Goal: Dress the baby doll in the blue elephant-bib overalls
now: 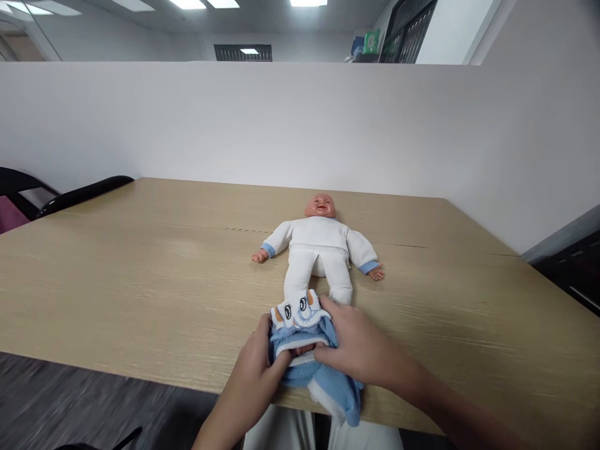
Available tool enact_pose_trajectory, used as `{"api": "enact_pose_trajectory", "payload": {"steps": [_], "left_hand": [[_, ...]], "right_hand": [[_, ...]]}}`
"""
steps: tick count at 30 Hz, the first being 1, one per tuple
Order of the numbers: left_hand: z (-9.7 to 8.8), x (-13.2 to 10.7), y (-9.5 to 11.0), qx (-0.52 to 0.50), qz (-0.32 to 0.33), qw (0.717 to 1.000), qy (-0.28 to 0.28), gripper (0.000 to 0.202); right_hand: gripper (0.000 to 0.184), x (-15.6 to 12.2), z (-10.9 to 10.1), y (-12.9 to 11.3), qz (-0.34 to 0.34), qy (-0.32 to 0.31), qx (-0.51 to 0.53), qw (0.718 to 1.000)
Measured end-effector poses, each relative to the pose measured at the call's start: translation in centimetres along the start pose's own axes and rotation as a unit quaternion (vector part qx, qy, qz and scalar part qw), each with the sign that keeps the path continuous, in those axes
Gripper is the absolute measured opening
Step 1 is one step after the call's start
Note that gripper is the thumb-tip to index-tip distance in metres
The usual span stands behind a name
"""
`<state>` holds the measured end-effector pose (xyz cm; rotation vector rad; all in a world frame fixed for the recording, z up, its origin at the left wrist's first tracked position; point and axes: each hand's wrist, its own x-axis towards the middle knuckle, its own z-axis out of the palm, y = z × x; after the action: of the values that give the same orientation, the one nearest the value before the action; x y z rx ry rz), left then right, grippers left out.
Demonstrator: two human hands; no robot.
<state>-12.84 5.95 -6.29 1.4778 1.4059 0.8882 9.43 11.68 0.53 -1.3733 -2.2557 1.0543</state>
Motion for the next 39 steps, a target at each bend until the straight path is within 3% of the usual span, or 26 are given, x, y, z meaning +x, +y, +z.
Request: {"api": "enact_pose_trajectory", "payload": {"steps": [5,12,17,23,29,32,35,37,39], "left_hand": [[0.1,0.0,-0.3,-0.064,0.022,0.997,0.033,0.047],[-0.4,0.7,1.0,-0.097,0.047,0.994,0.037,0.021],[-0.7,1.7,0.7,-0.129,0.054,0.99,0.032,0.023],[-1.1,2.7,1.0,-0.133,0.055,0.989,0.034,0.025],[-2.6,5.1,1.5,-0.101,0.081,0.992,-0.013,0.022],[-3.6,6.4,2.2,-0.059,0.104,0.991,-0.054,0.019],[-4.6,7.1,3.2,0.005,0.129,0.988,-0.079,0.02],[-5.2,7.4,3.7,0.048,0.148,0.984,-0.082,0.035],[-5.5,7.6,4.1,0.079,0.167,0.979,-0.086,0.062]], "right_hand": [[0.039,-0.1,-0.1,0.2,0.002,0.026,0.054,0.998],[0.031,0.9,-0.6,1.2,-0.029,0.04,0.093,0.994],[0.054,2.0,-0.6,2.3,-0.061,0.021,0.161,0.985],[0.025,3.2,-1.7,3.9,-0.118,0.022,0.076,0.99],[0.049,4.1,-2.3,5.4,-0.159,0.017,0.125,0.979],[0.061,4.0,-2.0,6.5,-0.145,0.026,0.184,0.972],[0.051,3.8,-1.6,8.8,-0.1,0.07,0.285,0.951],[0.047,3.6,-1.5,10.3,-0.048,0.081,0.376,0.922],[0.049,3.5,-1.4,11.4,0.016,0.085,0.457,0.885]]}}
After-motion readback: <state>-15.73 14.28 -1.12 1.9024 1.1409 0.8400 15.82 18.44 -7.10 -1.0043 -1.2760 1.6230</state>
